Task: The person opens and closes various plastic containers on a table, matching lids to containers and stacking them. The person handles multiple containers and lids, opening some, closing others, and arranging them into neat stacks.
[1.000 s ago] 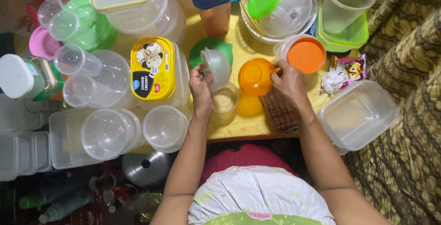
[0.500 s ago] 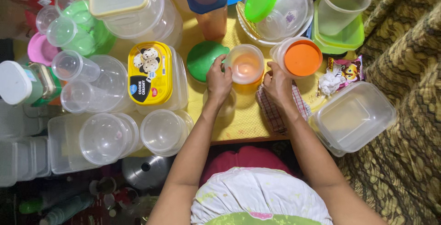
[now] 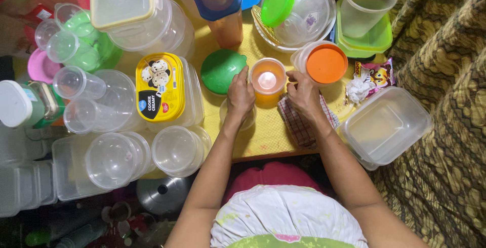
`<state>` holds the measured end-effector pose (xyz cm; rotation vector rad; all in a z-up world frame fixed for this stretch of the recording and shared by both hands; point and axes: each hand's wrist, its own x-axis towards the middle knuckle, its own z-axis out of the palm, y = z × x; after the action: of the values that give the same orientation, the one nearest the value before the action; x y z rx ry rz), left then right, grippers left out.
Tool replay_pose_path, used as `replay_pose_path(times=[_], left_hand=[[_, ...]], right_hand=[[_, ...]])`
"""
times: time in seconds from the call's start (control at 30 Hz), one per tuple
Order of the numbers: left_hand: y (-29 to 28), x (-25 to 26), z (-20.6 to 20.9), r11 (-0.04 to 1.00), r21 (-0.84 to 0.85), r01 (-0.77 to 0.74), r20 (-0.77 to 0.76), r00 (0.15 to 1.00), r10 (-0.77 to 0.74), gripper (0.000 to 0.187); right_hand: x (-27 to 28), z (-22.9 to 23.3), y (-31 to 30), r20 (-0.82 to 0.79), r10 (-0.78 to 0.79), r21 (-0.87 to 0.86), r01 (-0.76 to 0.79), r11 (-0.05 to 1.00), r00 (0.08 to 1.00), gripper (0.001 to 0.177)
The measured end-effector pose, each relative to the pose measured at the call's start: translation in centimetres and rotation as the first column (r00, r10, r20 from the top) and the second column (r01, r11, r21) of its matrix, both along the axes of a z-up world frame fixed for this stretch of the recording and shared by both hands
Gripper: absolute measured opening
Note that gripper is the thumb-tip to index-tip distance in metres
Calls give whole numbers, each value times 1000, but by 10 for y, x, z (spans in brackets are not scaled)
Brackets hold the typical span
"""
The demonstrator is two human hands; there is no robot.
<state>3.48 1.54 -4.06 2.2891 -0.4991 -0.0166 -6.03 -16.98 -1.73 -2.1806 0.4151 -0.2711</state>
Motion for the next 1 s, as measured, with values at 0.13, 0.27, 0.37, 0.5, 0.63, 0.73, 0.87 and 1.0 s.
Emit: replay_pose_path(times=[0.13, 0.27, 0.37, 0.5, 0.63, 0.73, 0.87, 1.0], left_hand=[[25, -11, 19, 980, 196, 23, 29, 999, -29, 49], [39, -17, 26, 920, 393, 2, 10, 1000, -7, 44], [45, -21, 26, 879, 476, -12, 36, 999, -6, 30], [52, -24, 24, 914, 406, 8, -16, 1000, -2, 27], [44, -28, 34, 937, 346, 53, -139, 990, -5, 20], [35, -33, 45, 955, 270, 122, -169, 983, -78, 18], [27, -29, 53, 987, 79, 138, -307, 946, -107, 20], [15, -13, 45, 993, -115, 40, -59, 997, -47, 20]], right_hand=[[-2, -8, 1, -70, 43, 7, -43, 999, 997, 31], [-3, -18, 7, -160, 145, 51, -139, 989, 976, 26], [-6, -16, 5, -84, 96, -68, -102, 993, 992, 25], [-8, -2, -22, -148, -211, -367, 144, 919, 966, 31], [-6, 16, -53, -155, -335, -350, 266, 898, 929, 93], [-6, 22, -67, -215, -366, -291, 299, 909, 905, 111], [-16, 23, -63, -155, -392, -336, 324, 884, 907, 97], [-26, 19, -56, 73, -325, -303, 331, 894, 943, 69]])
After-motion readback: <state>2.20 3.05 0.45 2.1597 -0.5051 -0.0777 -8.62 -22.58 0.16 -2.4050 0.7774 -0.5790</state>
